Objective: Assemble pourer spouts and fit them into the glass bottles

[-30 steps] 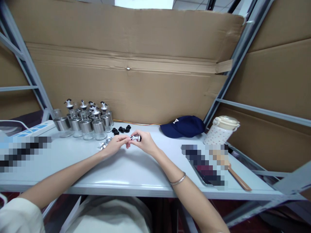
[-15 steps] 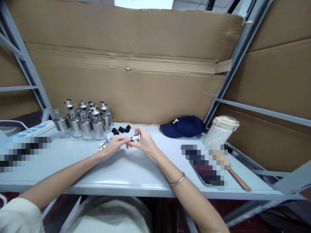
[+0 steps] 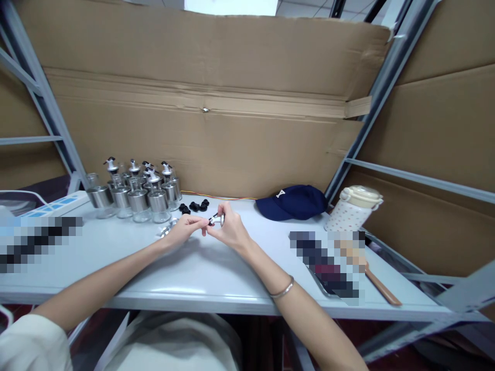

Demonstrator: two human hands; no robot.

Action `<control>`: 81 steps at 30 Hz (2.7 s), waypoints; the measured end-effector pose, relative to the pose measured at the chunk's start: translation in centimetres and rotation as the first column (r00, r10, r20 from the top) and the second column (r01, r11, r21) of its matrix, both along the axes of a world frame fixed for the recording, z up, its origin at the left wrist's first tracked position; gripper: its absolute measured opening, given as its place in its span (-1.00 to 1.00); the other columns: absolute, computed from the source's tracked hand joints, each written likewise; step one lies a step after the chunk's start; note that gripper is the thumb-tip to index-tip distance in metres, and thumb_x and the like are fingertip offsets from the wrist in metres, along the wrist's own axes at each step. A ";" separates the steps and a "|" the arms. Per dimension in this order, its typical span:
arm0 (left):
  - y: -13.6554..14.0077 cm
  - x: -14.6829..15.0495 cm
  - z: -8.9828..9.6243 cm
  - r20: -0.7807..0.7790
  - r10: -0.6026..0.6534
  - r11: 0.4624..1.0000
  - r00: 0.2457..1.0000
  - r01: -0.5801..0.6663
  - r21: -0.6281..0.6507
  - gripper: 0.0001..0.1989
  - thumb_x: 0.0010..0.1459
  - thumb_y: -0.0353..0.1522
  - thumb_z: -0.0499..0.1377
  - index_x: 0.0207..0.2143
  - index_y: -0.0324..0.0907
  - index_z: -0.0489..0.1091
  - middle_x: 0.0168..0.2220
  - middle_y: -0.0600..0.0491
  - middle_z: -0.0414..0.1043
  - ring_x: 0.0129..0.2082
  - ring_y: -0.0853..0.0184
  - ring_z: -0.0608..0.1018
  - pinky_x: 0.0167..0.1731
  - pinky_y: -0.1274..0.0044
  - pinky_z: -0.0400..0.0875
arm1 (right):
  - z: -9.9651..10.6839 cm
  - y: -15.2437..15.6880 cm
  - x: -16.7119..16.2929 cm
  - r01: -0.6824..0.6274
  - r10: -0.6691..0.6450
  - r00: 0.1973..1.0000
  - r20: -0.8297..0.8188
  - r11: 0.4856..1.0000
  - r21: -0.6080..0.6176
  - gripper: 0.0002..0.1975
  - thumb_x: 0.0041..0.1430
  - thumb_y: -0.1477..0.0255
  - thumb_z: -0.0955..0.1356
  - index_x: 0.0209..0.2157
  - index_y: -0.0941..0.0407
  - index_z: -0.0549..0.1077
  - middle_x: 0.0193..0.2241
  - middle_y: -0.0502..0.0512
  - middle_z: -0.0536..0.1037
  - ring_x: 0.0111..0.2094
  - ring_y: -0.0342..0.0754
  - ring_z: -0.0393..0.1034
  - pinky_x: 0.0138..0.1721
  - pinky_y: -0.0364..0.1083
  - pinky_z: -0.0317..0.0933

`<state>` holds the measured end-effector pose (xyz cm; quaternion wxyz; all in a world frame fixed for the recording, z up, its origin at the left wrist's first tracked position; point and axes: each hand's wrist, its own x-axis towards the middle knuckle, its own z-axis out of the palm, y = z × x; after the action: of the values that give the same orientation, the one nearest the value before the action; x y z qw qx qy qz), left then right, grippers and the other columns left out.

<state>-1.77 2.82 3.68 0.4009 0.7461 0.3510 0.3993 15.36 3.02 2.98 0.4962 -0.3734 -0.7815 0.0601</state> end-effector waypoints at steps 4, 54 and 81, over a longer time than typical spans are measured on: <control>0.1 -0.2 0.1 -0.026 -0.026 1.000 0.999 0.025 -0.010 -0.60 0.04 -0.13 0.09 -0.67 -0.23 0.38 -0.57 0.06 0.45 -0.45 0.33 0.45 -0.30 0.53 0.26 | -0.1 -0.1 0.0 0.021 -0.022 0.999 0.033 0.999 0.040 -0.60 -0.15 0.34 0.40 -0.37 0.05 0.07 -0.53 -0.13 0.25 -0.66 -0.27 0.11 -0.60 -0.25 0.07; 6.7 -17.5 6.5 -0.067 0.761 0.625 0.646 -0.701 0.342 -0.60 0.04 -0.39 0.14 -0.03 -0.27 0.22 -0.12 -0.13 0.41 -0.14 0.19 0.49 -0.09 0.36 0.37 | 0.7 -0.2 0.2 0.022 -0.034 0.999 0.040 0.963 0.268 -0.91 -0.09 0.43 0.36 -0.52 0.09 0.33 -0.62 -0.03 0.46 -0.64 -0.17 0.32 -0.61 -0.20 0.18; -3.0 -0.2 6.2 0.059 0.170 0.868 0.984 -0.178 0.464 -0.83 0.19 -0.27 0.06 -0.34 -0.19 0.31 -0.33 0.04 0.39 -0.39 0.40 0.46 -0.45 0.60 0.39 | 0.6 0.9 1.4 0.088 0.000 0.977 -0.215 0.913 0.399 -0.79 0.21 0.51 0.13 -0.11 0.04 0.12 -0.24 0.11 0.31 -0.23 -0.04 0.34 -0.24 -0.01 0.29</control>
<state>-1.98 -0.15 9.89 0.1745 0.7828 0.3069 0.5125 16.80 3.93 3.59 0.6440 -0.2713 -0.7113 -0.0757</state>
